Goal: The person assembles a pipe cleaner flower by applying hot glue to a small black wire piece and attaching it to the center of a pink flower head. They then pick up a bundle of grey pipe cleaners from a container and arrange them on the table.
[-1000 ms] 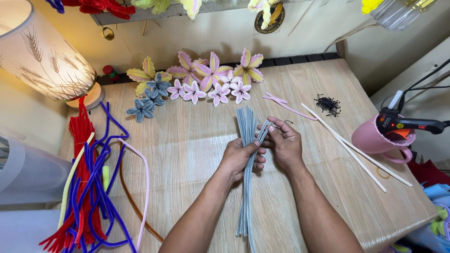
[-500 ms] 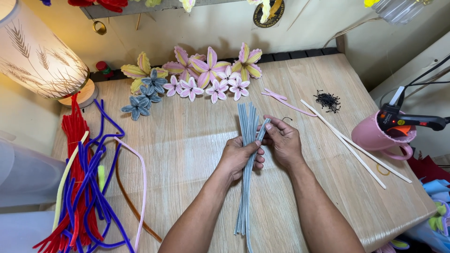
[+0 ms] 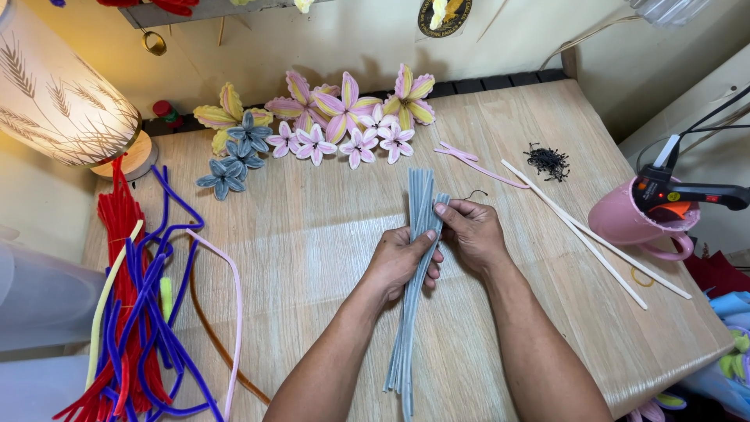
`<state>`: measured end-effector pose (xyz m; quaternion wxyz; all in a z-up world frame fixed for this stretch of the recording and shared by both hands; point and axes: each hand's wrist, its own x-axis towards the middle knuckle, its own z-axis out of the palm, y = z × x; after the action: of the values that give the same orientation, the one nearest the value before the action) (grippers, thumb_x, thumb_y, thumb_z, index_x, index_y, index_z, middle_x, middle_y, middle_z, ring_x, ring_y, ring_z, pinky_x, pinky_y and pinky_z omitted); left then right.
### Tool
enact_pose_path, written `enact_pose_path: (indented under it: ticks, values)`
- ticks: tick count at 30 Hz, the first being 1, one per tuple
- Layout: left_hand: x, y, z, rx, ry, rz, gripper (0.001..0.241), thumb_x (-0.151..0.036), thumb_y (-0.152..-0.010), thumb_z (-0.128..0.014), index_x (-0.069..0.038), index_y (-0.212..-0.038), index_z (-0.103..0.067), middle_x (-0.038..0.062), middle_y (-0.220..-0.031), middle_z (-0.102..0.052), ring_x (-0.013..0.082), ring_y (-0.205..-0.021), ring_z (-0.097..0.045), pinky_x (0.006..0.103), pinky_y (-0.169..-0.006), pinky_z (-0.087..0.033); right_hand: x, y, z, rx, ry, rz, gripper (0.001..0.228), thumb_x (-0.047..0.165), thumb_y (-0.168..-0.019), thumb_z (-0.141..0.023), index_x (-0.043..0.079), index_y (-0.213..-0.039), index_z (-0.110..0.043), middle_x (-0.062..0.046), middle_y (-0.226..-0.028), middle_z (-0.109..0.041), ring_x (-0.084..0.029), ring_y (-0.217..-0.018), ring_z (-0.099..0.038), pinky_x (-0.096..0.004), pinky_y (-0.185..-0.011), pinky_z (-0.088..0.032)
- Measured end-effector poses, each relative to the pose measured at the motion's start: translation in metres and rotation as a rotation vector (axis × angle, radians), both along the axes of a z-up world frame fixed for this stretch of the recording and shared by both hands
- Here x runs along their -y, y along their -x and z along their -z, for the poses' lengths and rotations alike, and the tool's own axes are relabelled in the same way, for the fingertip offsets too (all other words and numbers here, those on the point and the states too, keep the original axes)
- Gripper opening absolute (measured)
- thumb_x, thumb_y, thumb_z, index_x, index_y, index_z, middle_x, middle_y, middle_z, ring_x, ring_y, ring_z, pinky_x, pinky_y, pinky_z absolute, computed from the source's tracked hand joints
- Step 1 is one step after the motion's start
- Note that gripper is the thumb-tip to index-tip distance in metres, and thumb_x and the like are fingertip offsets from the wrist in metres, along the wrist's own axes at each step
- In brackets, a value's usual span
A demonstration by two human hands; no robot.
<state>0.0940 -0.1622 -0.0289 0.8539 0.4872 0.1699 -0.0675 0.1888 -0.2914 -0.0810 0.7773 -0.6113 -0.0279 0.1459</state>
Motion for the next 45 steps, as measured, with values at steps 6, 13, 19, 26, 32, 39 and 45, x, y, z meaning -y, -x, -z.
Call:
enact_pose_path:
  ticks: [6,13,19,26,32,39,45]
  values:
    - [0.001,-0.003,0.007,-0.004,0.008,-0.012,0.026,-0.014,-0.104,-0.059,0.011,-0.101,-0.058,0.023,-0.077,-0.071,0.0292,-0.053,-0.073,0.0414,-0.043,-0.065,-0.002,0.001,-0.007,-0.031,-0.006,0.024,0.008,0.01,-0.091,-0.08,0.003,-0.093,-0.076,-0.01,-0.081,-0.077,-0.017,-0.068,-0.074,-0.032,-0.06,-0.065]
    - [0.005,0.002,-0.004,-0.025,0.032,-0.038,0.025,-0.014,-0.105,-0.056,0.011,-0.106,-0.056,0.024,-0.086,-0.073,0.0306,-0.065,-0.076,0.0429,-0.053,-0.067,-0.002,0.006,-0.026,-0.122,-0.113,0.058,0.01,0.011,-0.092,-0.077,0.003,-0.093,-0.071,-0.011,-0.084,-0.079,-0.018,-0.072,-0.078,-0.033,-0.06,-0.066]
    - [0.004,0.005,-0.012,-0.016,-0.033,0.026,0.025,-0.014,-0.103,-0.061,0.011,-0.098,-0.059,0.023,-0.08,-0.073,0.0289,-0.054,-0.073,0.0396,-0.044,-0.065,0.002,-0.007,-0.005,-0.12,-0.131,0.114,0.012,0.012,-0.094,-0.077,0.002,-0.097,-0.072,-0.013,-0.086,-0.078,-0.023,-0.073,-0.078,-0.039,-0.063,-0.067]
    - [0.005,0.006,-0.013,-0.04,-0.059,0.015,0.024,-0.011,-0.101,-0.063,0.011,-0.094,-0.06,0.022,-0.073,-0.07,0.0279,-0.048,-0.071,0.0382,-0.039,-0.063,0.0,-0.008,0.002,-0.128,-0.122,0.101,0.011,0.01,-0.092,-0.079,0.001,-0.093,-0.072,-0.014,-0.081,-0.077,-0.025,-0.07,-0.078,-0.041,-0.062,-0.068]
    - [0.006,0.005,-0.008,-0.041,-0.107,0.034,0.024,-0.01,-0.1,-0.063,0.012,-0.092,-0.061,0.021,-0.073,-0.07,0.0266,-0.049,-0.071,0.0366,-0.04,-0.064,-0.001,-0.003,-0.007,-0.133,-0.125,0.11,0.012,0.01,-0.091,-0.08,0.001,-0.091,-0.072,-0.012,-0.078,-0.076,-0.025,-0.069,-0.078,-0.039,-0.06,-0.067]
    - [0.007,0.005,-0.009,-0.049,-0.126,0.051,0.024,-0.009,-0.1,-0.063,0.014,-0.096,-0.062,0.024,-0.076,-0.071,0.0295,-0.054,-0.073,0.0388,-0.045,-0.066,0.0,-0.007,0.003,-0.111,-0.077,0.107,0.013,0.009,-0.088,-0.083,0.001,-0.09,-0.073,-0.011,-0.076,-0.075,-0.023,-0.066,-0.077,-0.038,-0.059,-0.066]
    - [0.008,0.004,-0.011,-0.056,0.003,-0.089,0.027,-0.012,-0.1,-0.063,0.014,-0.104,-0.056,0.031,-0.085,-0.072,0.0374,-0.07,-0.076,0.0447,-0.06,-0.068,-0.004,0.001,-0.01,-0.099,-0.068,0.095,0.01,0.008,-0.088,-0.082,0.001,-0.091,-0.075,-0.007,-0.075,-0.074,-0.017,-0.066,-0.076,-0.033,-0.062,-0.065]
